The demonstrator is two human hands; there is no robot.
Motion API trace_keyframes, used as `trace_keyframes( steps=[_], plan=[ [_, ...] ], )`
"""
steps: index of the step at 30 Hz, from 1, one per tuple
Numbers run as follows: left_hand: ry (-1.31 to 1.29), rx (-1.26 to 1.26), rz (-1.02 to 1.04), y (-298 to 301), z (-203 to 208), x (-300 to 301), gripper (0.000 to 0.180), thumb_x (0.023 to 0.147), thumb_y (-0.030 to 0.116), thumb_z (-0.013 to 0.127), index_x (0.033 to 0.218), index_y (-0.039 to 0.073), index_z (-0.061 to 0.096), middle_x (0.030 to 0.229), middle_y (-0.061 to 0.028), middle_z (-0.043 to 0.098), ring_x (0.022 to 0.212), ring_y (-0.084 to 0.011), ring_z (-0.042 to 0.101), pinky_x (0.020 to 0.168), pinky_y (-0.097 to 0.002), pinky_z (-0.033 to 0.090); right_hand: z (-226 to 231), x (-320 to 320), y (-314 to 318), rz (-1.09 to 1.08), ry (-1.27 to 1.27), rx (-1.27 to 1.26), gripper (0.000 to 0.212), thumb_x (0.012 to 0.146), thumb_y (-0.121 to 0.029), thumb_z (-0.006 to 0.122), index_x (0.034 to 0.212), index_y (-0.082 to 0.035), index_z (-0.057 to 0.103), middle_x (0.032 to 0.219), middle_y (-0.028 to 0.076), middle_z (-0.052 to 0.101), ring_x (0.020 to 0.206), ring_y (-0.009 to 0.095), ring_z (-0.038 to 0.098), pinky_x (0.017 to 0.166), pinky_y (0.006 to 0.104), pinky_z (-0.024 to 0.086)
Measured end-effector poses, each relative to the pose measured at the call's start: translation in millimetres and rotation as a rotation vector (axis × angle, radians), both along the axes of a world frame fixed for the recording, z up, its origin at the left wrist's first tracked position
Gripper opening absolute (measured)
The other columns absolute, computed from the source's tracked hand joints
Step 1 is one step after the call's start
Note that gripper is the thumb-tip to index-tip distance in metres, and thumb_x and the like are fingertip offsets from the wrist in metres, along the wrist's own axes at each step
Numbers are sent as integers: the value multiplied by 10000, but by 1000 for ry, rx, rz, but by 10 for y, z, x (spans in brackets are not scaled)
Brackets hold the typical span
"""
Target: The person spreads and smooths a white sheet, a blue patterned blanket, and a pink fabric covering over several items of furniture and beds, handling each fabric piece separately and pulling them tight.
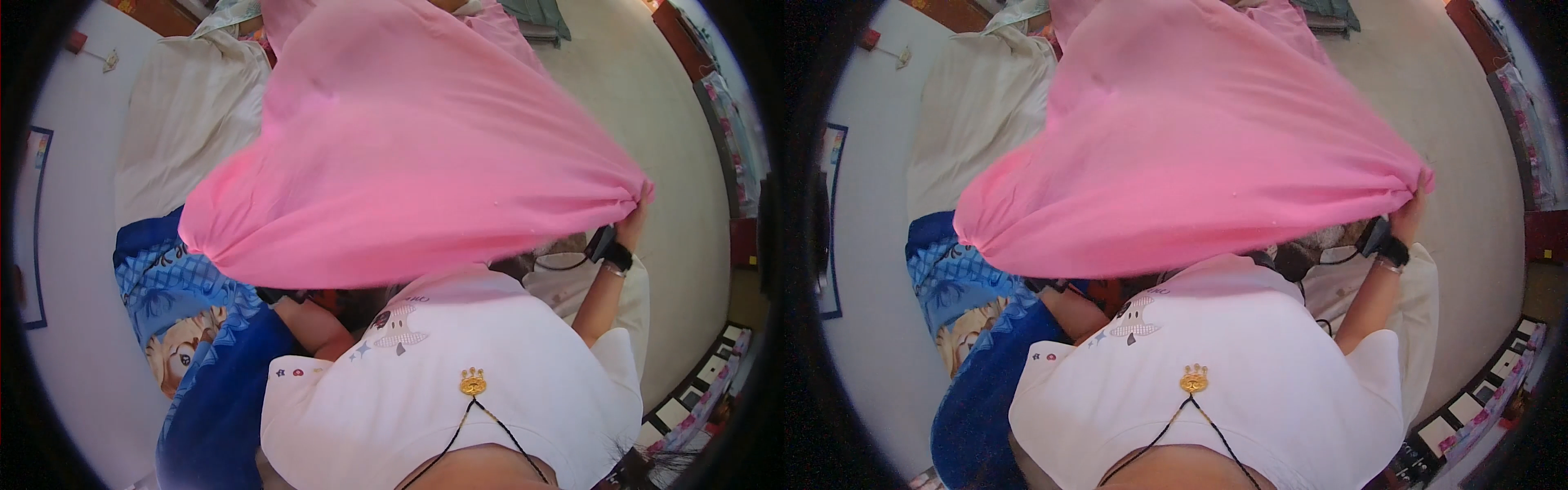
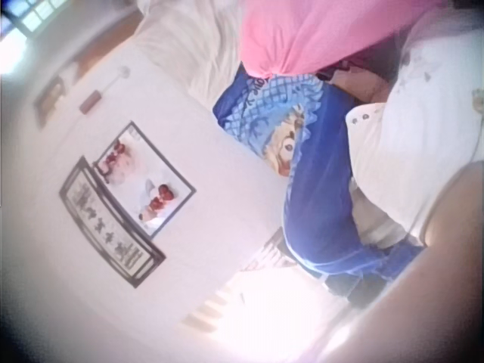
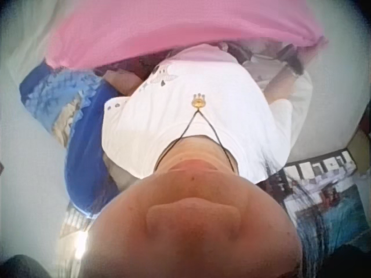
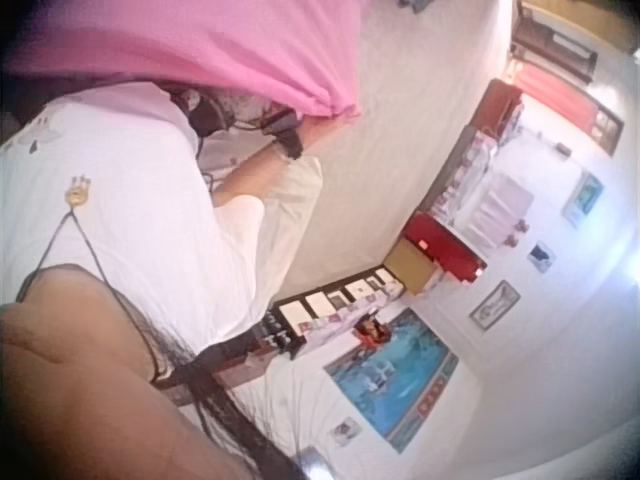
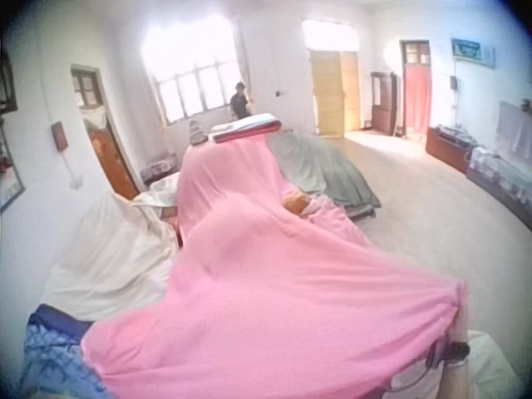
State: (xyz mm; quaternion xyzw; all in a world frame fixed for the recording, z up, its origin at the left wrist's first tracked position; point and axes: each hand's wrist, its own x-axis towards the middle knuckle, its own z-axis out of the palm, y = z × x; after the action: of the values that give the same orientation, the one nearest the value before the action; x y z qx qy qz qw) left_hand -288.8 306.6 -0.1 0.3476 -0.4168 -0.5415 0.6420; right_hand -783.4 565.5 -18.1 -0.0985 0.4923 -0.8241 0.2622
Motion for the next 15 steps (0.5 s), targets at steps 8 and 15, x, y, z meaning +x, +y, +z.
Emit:
trace_keyframes(
  steps=[8,15],
  plan=[
    [-1477,405,-361,209,-1905,572,294,665,239,427,799,-7,517,808,-222,498,782,-357,472,629,-377,383,-1924,65,712,343,619,1536,372,678,-280,478,922,1,462,839,247,472,828,368,443,682,381,365],
    [-1338,274,-236,9,-1593,657,314,681,220,437,816,-56,498,726,-223,521,714,-327,513,596,-358,394,-1811,-138,702,214,368,1257,413,681,-254,472,917,85,448,862,184,510,826,257,483,706,325,359]
  ],
)
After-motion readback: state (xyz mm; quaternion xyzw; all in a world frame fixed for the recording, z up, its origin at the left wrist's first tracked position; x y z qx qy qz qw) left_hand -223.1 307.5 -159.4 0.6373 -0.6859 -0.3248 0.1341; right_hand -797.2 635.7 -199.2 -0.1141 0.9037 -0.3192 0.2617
